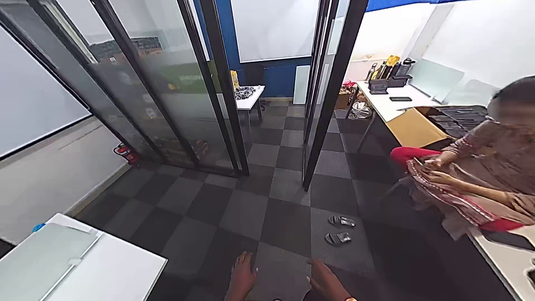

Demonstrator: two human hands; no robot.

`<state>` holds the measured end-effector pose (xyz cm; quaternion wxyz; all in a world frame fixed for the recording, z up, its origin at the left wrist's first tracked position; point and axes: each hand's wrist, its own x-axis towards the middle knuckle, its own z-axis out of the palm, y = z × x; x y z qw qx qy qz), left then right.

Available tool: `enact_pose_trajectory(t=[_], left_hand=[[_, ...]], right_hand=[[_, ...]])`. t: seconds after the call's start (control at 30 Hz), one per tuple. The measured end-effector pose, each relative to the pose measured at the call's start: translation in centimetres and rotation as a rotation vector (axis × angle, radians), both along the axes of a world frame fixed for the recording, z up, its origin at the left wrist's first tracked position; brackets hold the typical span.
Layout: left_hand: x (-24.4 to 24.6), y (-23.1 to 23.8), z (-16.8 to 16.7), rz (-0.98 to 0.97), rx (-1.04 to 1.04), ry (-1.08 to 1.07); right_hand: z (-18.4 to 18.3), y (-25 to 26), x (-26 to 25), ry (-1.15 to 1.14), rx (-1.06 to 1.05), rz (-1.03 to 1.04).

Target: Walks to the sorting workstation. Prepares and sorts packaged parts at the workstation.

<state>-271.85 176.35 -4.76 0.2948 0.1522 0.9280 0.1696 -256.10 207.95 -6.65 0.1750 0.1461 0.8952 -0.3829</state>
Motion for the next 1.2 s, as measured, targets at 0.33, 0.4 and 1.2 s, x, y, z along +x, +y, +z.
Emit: enact_pose_trajectory(t=[0.33,0.4,1.2], left_hand=[[-20.8,15.5,-3.0,-0.014,-0.014,-0.048],[-23.8,17.4,-2.9,-0.013,-0.042,-0.097],[-83.5,39.7,-3.3,0.041,0.059,-0.077]], right_hand=[[-4.0,16.4,-20.8,-0.043,-0.032,-0.033],[-4.2,19.9,-26.3,-0.055,-0.027,-0.016],[0.3,42.0,-91.3,-0.115,0.053,0.166]])
